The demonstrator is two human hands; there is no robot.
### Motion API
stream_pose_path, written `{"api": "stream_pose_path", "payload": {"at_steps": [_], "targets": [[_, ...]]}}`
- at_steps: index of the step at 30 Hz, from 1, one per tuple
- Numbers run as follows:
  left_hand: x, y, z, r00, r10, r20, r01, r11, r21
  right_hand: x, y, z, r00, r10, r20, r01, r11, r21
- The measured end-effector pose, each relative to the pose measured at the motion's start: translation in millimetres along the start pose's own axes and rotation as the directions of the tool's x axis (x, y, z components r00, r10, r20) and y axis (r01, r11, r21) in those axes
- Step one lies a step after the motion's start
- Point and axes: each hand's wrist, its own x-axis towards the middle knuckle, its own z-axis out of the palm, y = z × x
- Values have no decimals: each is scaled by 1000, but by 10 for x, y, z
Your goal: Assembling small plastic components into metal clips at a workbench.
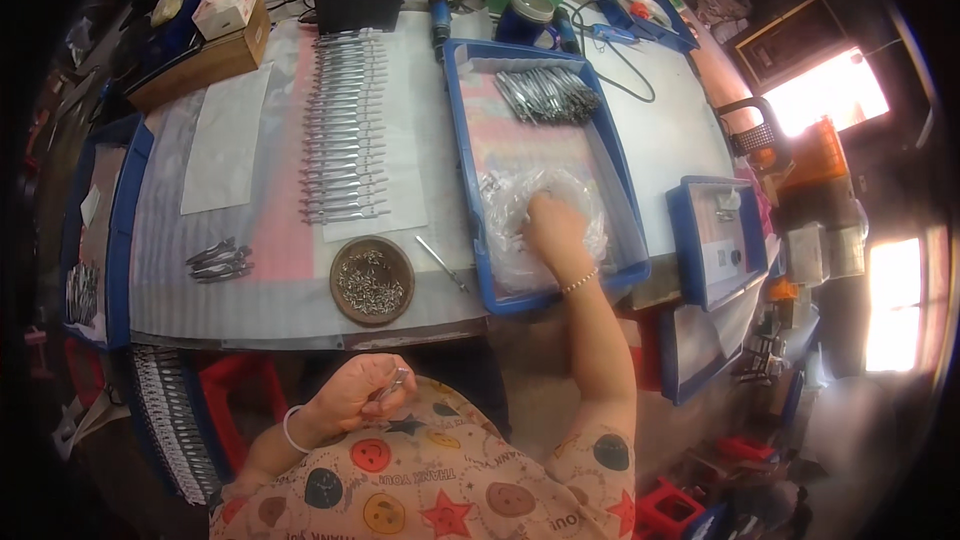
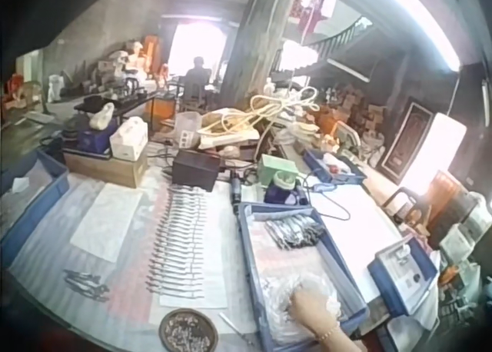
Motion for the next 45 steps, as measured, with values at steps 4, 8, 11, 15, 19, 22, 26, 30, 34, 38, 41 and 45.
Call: {"api": "stream_pose_path", "payload": {"at_steps": [4, 8, 11, 15, 19, 22, 26, 30, 34, 38, 41, 45], "targets": [[-23, -15, -45, 999, -24, -25, 24, 1000, -4, -55, -27, -181, 997, 77, -23, -73, 987, 144], [-76, -11, -65, 998, -32, -57, 31, 999, -9, -268, -194, -528, 967, 57, -249, 90, 837, 539], [-78, -8, -113, 1000, -22, 5, 22, 999, -49, -619, -474, -635, 960, -66, -271, 246, 660, 710], [-13, 21, -101, 998, -10, 63, 19, 988, -151, -948, -994, -668, 881, -450, -145, 349, 411, 842], [-21, 77, -56, 992, -20, 125, 47, 975, -218, -1027, -1220, -505, 826, -557, -89, 278, 265, 923], [-48, 50, -62, 993, -11, 119, 43, 963, -267, -1002, -1260, -422, 827, -557, -80, 228, 201, 953], [-106, -17, -123, 998, -50, 48, 63, 950, -307, -970, -1308, -400, 781, -622, -56, 187, 146, 972], [-149, 19, -91, 994, -72, 86, 99, 928, -360, -955, -1352, -405, 762, -644, -70, 208, 141, 968], [-183, 21, -70, 986, -125, 106, 158, 896, -414, -909, -1343, -459, 713, -697, -77, 240, 139, 961], [-192, 15, -40, 984, -143, 102, 173, 893, -416, -846, -1344, -514, 634, -765, -114, 306, 113, 945], [-197, -17, -38, 985, -160, 69, 174, 879, -444, -800, -1388, -544, 549, -824, -141, 353, 76, 933], [-217, -48, -92, 990, -137, 36, 138, 871, -471, -756, -1439, -538, 478, -877, -47, 353, 143, 925]]}}
